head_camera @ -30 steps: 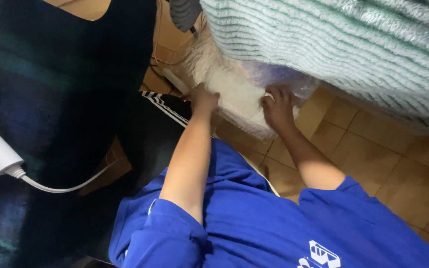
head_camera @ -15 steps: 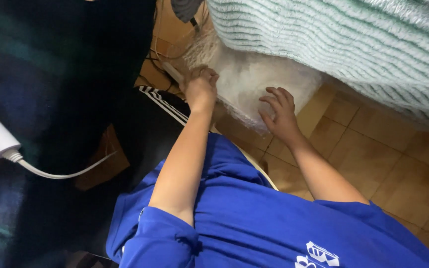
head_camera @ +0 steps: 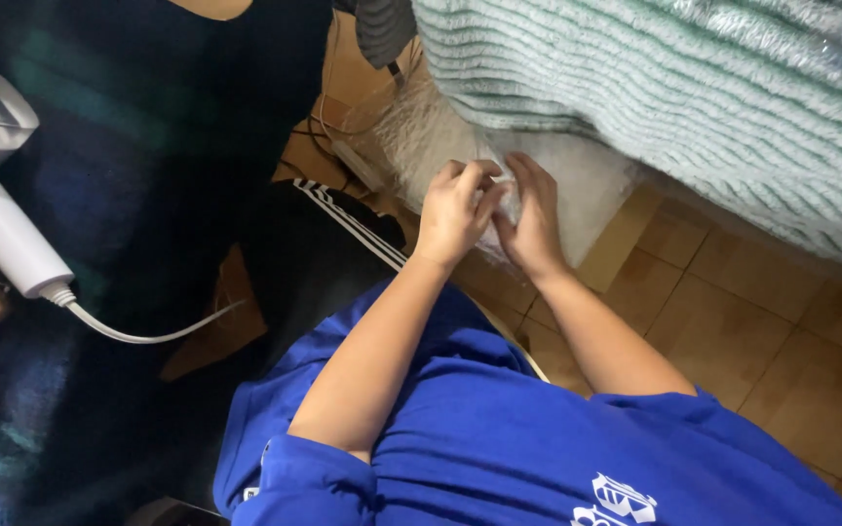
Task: The person places baseball caps into clear plastic bags by hand and then uses a small handheld hair dryer to heat-shrink the plastic around them.
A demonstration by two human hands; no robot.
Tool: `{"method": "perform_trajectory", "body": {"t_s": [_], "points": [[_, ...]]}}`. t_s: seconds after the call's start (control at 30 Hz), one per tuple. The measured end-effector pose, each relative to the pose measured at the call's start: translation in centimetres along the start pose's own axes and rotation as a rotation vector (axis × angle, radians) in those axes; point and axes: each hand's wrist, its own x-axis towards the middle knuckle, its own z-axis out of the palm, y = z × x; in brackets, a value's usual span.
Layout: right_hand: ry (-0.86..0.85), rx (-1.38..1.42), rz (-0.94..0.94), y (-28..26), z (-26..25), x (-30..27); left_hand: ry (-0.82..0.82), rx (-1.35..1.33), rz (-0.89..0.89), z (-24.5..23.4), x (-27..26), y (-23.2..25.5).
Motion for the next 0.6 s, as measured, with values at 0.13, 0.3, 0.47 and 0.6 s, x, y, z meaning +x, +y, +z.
{"method": "perform_trajectory", "body": {"t_s": [0.13,0.3,0.47,0.6], "points": [[0.167,0.064,-0.183,-1.3,-3.3,1.2,-0.012,-0.113,-0.032,-1.8,0.0,0.4],[0.232,-0.023,-0.049,-0.7,-7.6,1.9,-0.259,-0.026,-0.435,-1.6,-1.2,-1.1],[0.246,0.138,0.005,-7.2,-13.9,3.1,-0.895,0.425,-0.216,4.7,-3.8,-4.1],[0.243,0.100,-0.069,-9.9,-21.2,3.9,-1.073,0.527,-0.251,8.5,-5.3,-7.7]]}}
